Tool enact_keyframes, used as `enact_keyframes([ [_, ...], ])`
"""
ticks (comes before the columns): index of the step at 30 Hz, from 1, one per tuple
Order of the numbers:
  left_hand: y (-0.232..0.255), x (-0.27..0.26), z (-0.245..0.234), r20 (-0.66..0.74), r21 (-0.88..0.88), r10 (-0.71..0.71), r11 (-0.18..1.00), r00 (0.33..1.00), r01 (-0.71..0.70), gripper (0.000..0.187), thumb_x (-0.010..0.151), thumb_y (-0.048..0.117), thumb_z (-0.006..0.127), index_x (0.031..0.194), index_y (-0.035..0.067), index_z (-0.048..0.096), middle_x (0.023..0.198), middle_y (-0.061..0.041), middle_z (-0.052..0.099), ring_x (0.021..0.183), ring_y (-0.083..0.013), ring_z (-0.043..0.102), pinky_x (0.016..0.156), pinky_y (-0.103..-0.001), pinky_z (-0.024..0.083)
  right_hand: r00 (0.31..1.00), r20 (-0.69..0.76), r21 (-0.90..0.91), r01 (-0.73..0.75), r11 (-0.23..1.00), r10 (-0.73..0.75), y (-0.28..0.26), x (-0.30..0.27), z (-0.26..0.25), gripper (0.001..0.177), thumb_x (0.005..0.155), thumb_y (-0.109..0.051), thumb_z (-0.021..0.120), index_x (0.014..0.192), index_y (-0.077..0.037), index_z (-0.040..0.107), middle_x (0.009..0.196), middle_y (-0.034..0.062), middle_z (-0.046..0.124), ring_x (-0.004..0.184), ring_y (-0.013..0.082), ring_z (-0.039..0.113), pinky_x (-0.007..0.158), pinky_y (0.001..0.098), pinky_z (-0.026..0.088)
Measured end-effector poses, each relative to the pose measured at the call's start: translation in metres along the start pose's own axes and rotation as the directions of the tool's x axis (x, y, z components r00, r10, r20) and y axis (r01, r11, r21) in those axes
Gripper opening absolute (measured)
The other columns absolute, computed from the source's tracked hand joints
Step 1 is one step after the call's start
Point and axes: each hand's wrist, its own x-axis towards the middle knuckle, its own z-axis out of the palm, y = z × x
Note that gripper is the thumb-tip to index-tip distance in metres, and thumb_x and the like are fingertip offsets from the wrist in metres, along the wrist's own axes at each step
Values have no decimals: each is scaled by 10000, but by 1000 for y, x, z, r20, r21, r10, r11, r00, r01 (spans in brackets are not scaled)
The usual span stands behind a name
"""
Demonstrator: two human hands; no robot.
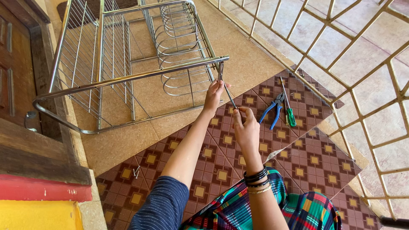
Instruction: The person assembles a metal dish rack by inserting and tightening screws at multiple joints using a screwdriver. They hold the rack steady with one hand while turning the screwdriver with the other, then flip the rack to access additional joints.
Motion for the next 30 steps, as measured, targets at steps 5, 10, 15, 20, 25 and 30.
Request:
enact_keyframes([
  [5, 5, -2, -1, 37, -7, 23, 1000, 999, -23, 466, 1064, 434, 386, 987, 142, 740, 1186, -40, 678, 1293, -218, 543, 1183, -480, 283, 1000, 0, -27, -2, 1000, 2, -1, 0, -1, 393, 991, -394, 544, 1190, -69, 639, 633, 84, 694, 475, 147, 635, 448, 308, 483],
  [10, 14, -4, -1, 40, 24, 23, 999, 999, -24, 442, 1057, 409, 425, 1000, 139, 770, 1122, -21, 588, 1182, -210, 563, 1128, -450, 357, 998, -28, 8, 52, 999, -51, 2, -2, 1, 375, 993, -374, 548, 1170, -58, 643, 643, 78, 703, 487, 120, 654, 455, 289, 501],
  [15, 21, -7, 1, 41, 46, 36, 998, 998, -38, 393, 1049, 368, 456, 1013, 134, 769, 1071, -11, 537, 1101, -186, 538, 1065, -411, 388, 995, -62, 13, 77, 997, -76, 2, -4, -2, 363, 994, -358, 548, 1166, -53, 643, 653, 78, 700, 484, 130, 643, 448, 305, 498],
  [20, 18, -4, 2, 48, 44, 43, 998, 998, -45, 387, 1055, 355, 461, 1013, 134, 775, 1062, -18, 538, 1095, -179, 542, 1070, -395, 386, 999, -25, -38, 24, 999, -25, 0, -1, -5, 378, 992, -386, 545, 1175, -71, 647, 626, 86, 686, 469, 150, 626, 452, 315, 479],
  [25, 14, -4, 0, 39, 54, 16, 998, 999, -18, 376, 1044, 356, 462, 1013, 142, 770, 1066, -9, 542, 1097, -166, 540, 1070, -393, 385, 995, -50, -18, 80, 997, -81, 2, 0, -5, 377, 989, -392, 552, 1155, -69, 654, 618, 78, 681, 474, 130, 626, 460, 307, 480],
  [30, 17, -4, -1, 30, 80, -28, 996, 999, 25, 370, 1045, 361, 455, 1041, 165, 770, 1162, -36, 556, 1172, -201, 522, 1103, -449, 381, 999, -13, -52, 29, 998, -30, -1, -1, -6, 380, 983, -399, 541, 1183, -92, 643, 614, 64, 668, 447, 134, 594, 444, 318, 474],
])
